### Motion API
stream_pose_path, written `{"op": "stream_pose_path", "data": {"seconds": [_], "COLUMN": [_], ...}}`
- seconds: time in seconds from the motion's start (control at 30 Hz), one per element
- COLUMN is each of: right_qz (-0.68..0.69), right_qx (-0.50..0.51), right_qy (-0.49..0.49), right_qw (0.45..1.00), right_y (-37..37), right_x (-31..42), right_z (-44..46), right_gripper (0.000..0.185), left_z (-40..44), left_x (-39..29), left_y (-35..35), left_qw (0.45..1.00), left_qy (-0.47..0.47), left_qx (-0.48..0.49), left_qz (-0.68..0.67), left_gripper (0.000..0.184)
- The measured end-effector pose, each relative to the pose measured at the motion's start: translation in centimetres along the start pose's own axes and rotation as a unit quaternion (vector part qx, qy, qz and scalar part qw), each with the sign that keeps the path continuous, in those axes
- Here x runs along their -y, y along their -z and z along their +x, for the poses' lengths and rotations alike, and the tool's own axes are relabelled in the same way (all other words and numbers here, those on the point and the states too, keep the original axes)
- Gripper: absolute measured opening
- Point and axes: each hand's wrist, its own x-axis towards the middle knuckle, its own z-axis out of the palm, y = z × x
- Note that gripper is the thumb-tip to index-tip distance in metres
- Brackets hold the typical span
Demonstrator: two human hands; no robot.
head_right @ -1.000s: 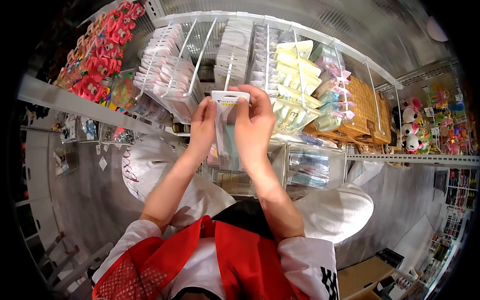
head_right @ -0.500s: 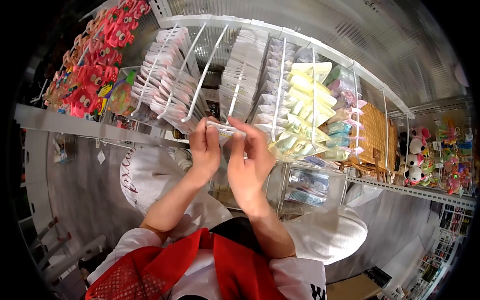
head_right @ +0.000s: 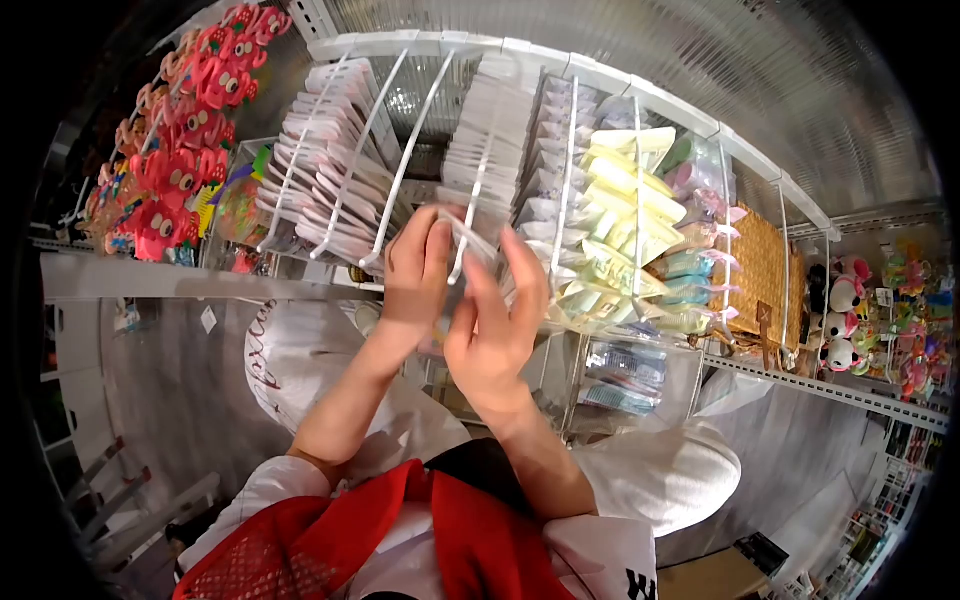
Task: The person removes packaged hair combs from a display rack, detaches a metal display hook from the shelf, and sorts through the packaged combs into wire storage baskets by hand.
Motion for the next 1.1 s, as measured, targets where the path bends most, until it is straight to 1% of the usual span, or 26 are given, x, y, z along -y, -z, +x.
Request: {"op": "stream_pose_path", "data": {"seconds": [0.03,0.07,0.1,0.13,0.17,0.2,0.23,0.27,0.3,0.33,0.37,0.4,0.47,0.5,0.53,0.63,0.73,0.8,0.83,0.87,0.93,0.97,1.03,1.07,1.1], "right_qz": [0.006,0.011,0.070,0.131,0.191,0.183,0.169,0.149,0.095,0.040,-0.016,-0.084,-0.085,-0.017,0.053,0.073,0.052,0.124,0.145,0.165,0.179,0.186,0.208,0.219,0.259], "right_qx": [-0.017,-0.035,0.049,0.125,0.197,0.275,0.345,0.405,0.369,0.327,0.281,0.289,0.299,0.294,0.281,0.333,0.478,0.497,0.531,0.561,0.533,0.518,0.503,0.495,0.451], "right_qy": [0.039,0.078,0.049,0.025,0.005,-0.145,-0.290,-0.427,-0.343,-0.252,-0.157,-0.104,-0.202,-0.349,-0.486,-0.474,-0.276,-0.335,-0.372,-0.408,-0.360,-0.335,-0.387,-0.412,-0.426], "right_qw": [0.999,0.996,0.995,0.983,0.962,0.933,0.877,0.795,0.859,0.910,0.947,0.948,0.929,0.890,0.826,0.812,0.832,0.791,0.748,0.701,0.745,0.765,0.744,0.733,0.740], "right_y": [0.5,1.0,1.7,2.1,2.0,1.5,0.6,-0.3,-1.4,-2.9,-4.9,-7.7,-12.4,-14.1,-14.9,-14.7,-11.5,-7.1,-5.3,-3.6,-0.5,0.7,2.7,3.6,4.2], "right_x": [0.0,0.0,-0.6,-1.7,-2.6,-3.0,-3.6,-4.3,-5.4,-7.0,-8.8,-11.3,-13.8,-14.2,-14.3,-13.8,-13.1,-10.7,-11.3,-11.8,-10.7,-9.6,-7.2,-6.0,-5.2], "right_z": [-1.5,-2.9,-5.0,-7.0,-8.8,-10.1,-11.1,-12.3,-14.0,-15.7,-17.6,-20.0,-20.9,-20.4,-20.2,-20.5,-21.8,-19.7,-20.2,-20.5,-19.0,-17.6,-14.0,-12.3,-11.1], "right_gripper": [0.027,0.028,0.027,0.027,0.027,0.027,0.027,0.027,0.031,0.036,0.043,0.047,0.050,0.050,0.049,0.041,0.034,0.032,0.032,0.031,0.027,0.025,0.026,0.027,0.033], "left_z": [0.0,0.0,0.0,-0.3,-0.7,-1.1,-1.5,-1.9,-2.4,-2.8,-3.2,-3.7,-4.4,-4.5,-4.4,-4.7,-5.0,-5.1,-5.2,-5.5,-5.7,-5.5,-5.0,-4.9,-4.6], "left_x": [0.4,0.4,-0.2,-0.3,-0.2,-0.1,-0.1,0.0,0.2,0.6,1.0,1.3,2.9,3.4,3.5,4.0,2.6,2.2,2.1,2.1,2.0,1.5,0.0,0.2,-0.1], "left_y": [0.1,0.6,1.4,1.7,2.0,2.3,2.6,3.1,3.6,4.1,4.5,4.8,5.3,5.6,6.0,7.6,8.8,8.9,8.9,9.0,9.0,9.1,8.9,8.1,7.6], "left_qw": [0.999,1.000,0.998,0.998,0.997,0.996,0.994,0.989,0.983,0.976,0.967,0.961,0.954,0.948,0.949,0.940,0.898,0.880,0.868,0.860,0.841,0.851,0.863,0.868,0.879], "left_qy": [-0.038,-0.018,0.002,-0.023,-0.028,-0.034,-0.040,-0.012,-0.017,-0.025,-0.032,-0.028,-0.090,-0.121,-0.130,-0.082,-0.070,0.008,0.047,0.045,0.038,0.019,-0.019,-0.035,-0.031], "left_qx": [-0.012,0.023,0.057,0.057,0.071,0.085,0.098,0.149,0.177,0.205,0.232,0.242,0.223,0.213,0.207,0.257,0.296,0.342,0.365,0.382,0.415,0.433,0.465,0.467,0.460], "left_qz": [0.004,-0.006,-0.017,0.001,0.008,0.014,0.020,0.021,0.048,0.075,0.102,0.128,0.179,0.203,0.202,0.209,0.318,0.328,0.333,0.336,0.346,0.296,0.194,0.166,0.120], "left_gripper": [0.015,0.018,0.022,0.028,0.031,0.035,0.039,0.047,0.048,0.049,0.050,0.049,0.047,0.047,0.038,0.031,0.027,0.030,0.032,0.033,0.034,0.033,0.030,0.023,0.022]}}
